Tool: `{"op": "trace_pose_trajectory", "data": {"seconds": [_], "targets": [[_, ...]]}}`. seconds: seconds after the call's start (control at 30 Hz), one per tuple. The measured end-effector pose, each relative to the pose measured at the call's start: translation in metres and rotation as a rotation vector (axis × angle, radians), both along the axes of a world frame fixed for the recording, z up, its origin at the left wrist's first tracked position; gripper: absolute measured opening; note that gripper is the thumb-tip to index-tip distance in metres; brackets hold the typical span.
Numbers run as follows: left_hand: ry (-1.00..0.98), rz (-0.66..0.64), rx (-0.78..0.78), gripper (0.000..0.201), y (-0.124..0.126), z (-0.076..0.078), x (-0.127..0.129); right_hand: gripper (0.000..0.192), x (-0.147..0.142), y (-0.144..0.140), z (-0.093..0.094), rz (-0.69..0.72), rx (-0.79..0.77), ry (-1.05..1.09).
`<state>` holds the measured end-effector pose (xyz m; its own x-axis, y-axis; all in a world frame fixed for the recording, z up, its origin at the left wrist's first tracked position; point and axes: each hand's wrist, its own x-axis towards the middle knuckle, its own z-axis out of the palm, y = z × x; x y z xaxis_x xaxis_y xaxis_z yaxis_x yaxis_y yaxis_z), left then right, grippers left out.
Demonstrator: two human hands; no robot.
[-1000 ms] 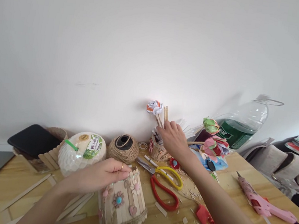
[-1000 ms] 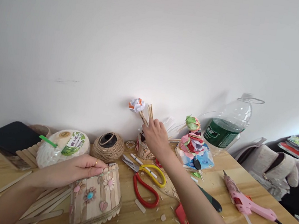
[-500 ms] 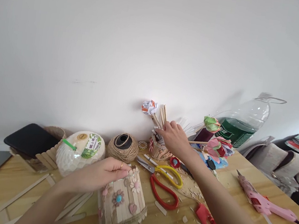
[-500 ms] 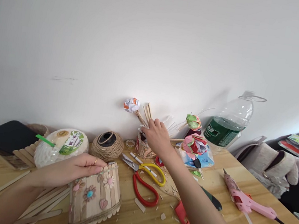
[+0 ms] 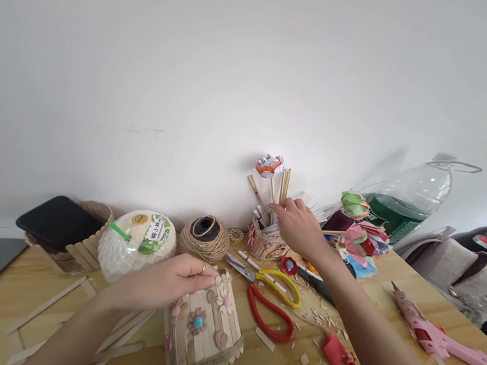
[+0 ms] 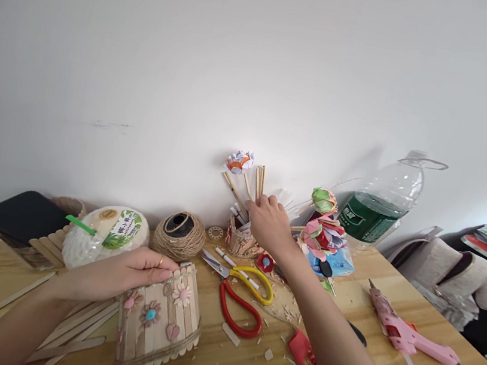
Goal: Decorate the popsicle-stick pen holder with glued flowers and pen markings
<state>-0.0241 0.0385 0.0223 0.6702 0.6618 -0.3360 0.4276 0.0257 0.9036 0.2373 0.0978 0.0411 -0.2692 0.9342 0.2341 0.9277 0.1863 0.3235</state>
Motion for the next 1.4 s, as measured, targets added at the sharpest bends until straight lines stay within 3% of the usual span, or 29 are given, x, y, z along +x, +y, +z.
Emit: {"op": "trace_pose_trajectory", "data": {"seconds": [0.2, 0.6, 1.4], "targets": [[0.019, 0.000, 0.012, 0.040, 0.0005, 0.0028, -0.0002, 0.039, 0.0046, 0.0020, 0.0027, -0.019, -0.061, 0.046], [0.004, 0.008, 0.002, 0.043, -0.0006, 0.0037, -0.0001, 0.025, 0.0055, 0.0004, 0.0073, -0.059, -0.124, 0.145], [0.024, -0.004, 0.009, 0.041, -0.0001, 0.0034, -0.0010, 0.026, 0.0014, 0.0021, 0.0097, -0.084, -0.176, 0.103]]}}
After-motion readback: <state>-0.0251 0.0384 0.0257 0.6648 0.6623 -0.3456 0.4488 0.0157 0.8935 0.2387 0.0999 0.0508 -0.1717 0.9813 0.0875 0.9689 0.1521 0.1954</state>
